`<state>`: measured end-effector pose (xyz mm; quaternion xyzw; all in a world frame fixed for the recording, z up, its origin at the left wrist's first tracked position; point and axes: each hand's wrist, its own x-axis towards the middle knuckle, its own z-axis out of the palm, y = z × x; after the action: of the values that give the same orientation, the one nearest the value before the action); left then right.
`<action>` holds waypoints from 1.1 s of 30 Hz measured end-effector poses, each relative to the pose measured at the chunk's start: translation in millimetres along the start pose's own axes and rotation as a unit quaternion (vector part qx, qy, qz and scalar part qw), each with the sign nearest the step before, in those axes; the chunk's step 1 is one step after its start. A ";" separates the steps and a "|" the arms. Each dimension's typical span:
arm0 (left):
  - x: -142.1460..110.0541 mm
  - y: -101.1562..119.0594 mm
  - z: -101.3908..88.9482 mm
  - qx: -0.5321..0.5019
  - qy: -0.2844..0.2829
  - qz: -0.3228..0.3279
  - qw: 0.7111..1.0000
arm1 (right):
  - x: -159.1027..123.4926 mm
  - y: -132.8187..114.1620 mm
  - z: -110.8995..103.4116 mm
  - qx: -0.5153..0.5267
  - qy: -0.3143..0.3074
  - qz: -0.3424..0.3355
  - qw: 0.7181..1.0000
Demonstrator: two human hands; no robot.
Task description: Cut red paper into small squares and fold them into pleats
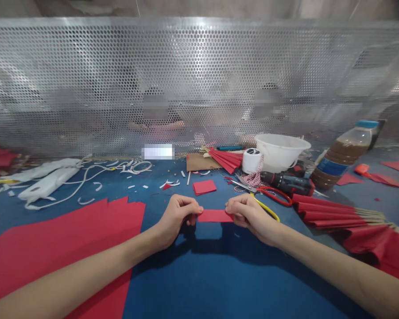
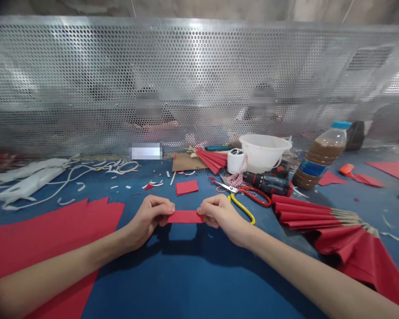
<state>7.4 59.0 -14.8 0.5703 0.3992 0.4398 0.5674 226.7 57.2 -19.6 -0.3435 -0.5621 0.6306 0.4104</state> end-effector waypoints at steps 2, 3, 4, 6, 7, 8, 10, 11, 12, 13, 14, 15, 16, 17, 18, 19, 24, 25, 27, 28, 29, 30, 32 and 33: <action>0.3 -1.9 -0.1 0.005 0.004 -0.008 1.000 | 0.1 0.9 0.7 0.007 0.004 -0.002 1.000; 0.9 -2.7 -0.3 -0.001 0.013 -0.015 1.000 | 0.2 1.1 0.6 0.010 0.006 -0.007 1.000; 1.7 -3.3 -0.6 -0.012 0.024 -0.020 0.999 | 0.4 1.2 0.2 0.013 0.008 -0.014 1.000; 3.9 -3.4 -1.4 -0.040 0.051 -0.024 0.998 | 1.5 1.0 -1.8 0.021 0.013 -0.031 0.999; 4.9 -3.1 -1.8 -0.051 0.064 -0.022 0.996 | 2.3 0.8 -3.2 0.025 0.016 -0.039 0.999; 5.7 -2.7 -2.1 -0.060 0.074 -0.020 0.995 | 2.9 0.6 -4.4 0.027 0.017 -0.045 0.998; 6.0 -1.9 -2.1 -0.047 0.083 -0.019 0.995 | 3.2 0.3 -5.8 0.021 0.010 -0.046 0.999; 5.5 -1.6 -1.7 -0.021 0.088 -0.019 0.996 | 2.7 0.2 -5.6 0.013 0.000 -0.042 0.999; 4.7 -1.3 -1.1 0.015 0.094 -0.019 0.995 | 1.5 0.0 -4.9 0.005 -0.012 -0.036 0.999; 3.5 -1.0 -0.3 0.056 0.102 -0.016 0.993 | 0.0 -0.2 -3.6 -0.010 -0.027 -0.027 0.999; 2.2 -0.6 0.6 0.096 0.109 -0.010 0.989 | -1.7 -0.6 -2.0 -0.037 -0.043 -0.017 0.998; 0.8 -0.2 1.5 0.127 0.112 -0.002 0.986 | -3.5 -1.2 -0.2 -0.074 -0.056 -0.007 0.996; -0.6 0.3 2.4 0.145 0.112 0.006 0.983 | -5.1 -1.8 1.6 -0.116 -0.065 0.002 0.991; -1.9 0.8 3.1 0.154 0.108 0.017 0.982 | -6.4 -2.5 3.3 -0.157 -0.071 0.007 0.985; -3.0 1.3 3.8 0.161 0.102 0.028 0.981 | -7.1 -3.0 4.8 -0.188 -0.072 0.009 0.979; -4.1 1.7 4.3 0.168 0.097 0.041 0.980 | -7.2 -3.2 5.8 -0.203 -0.071 0.009 0.977; -8.3 3.0 6.3 0.237 0.094 0.097 0.962 | -2.2 -0.1 4.9 -0.169 -0.057 -0.003 0.984; -8.9 3.3 6.9 0.246 0.089 0.101 0.960 | -0.9 0.9 4.0 -0.168 -0.053 -0.004 0.984; -10.0 4.1 8.1 0.252 0.074 0.102 0.959 | 1.1 2.6 2.3 -0.155 -0.037 -0.002 0.987; -10.5 4.5 8.6 0.253 0.066 0.101 0.960 | 1.7 3.2 1.7 -0.142 -0.025 -0.003 0.990; -10.7 4.8 9.0 0.253 0.061 0.099 0.960 | 2.3 3.7 1.5 -0.125 -0.011 -0.005 0.992; -10.9 5.1 9.2 0.253 0.058 0.099 0.961 | 2.6 3.9 1.4 -0.111 0.003 -0.008 0.994; -10.7 5.2 9.1 0.240 0.060 0.098 0.964 | 3.1 4.0 1.8 -0.092 0.021 -0.016 0.995; -10.3 5.0 8.7 0.224 0.059 0.094 0.968 | 3.2 3.9 2.2 -0.090 0.023 -0.017 0.996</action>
<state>12.5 46.4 -10.0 0.6911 0.4642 0.4237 0.3570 222.8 59.1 -23.0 -0.3835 -0.6129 0.5623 0.4014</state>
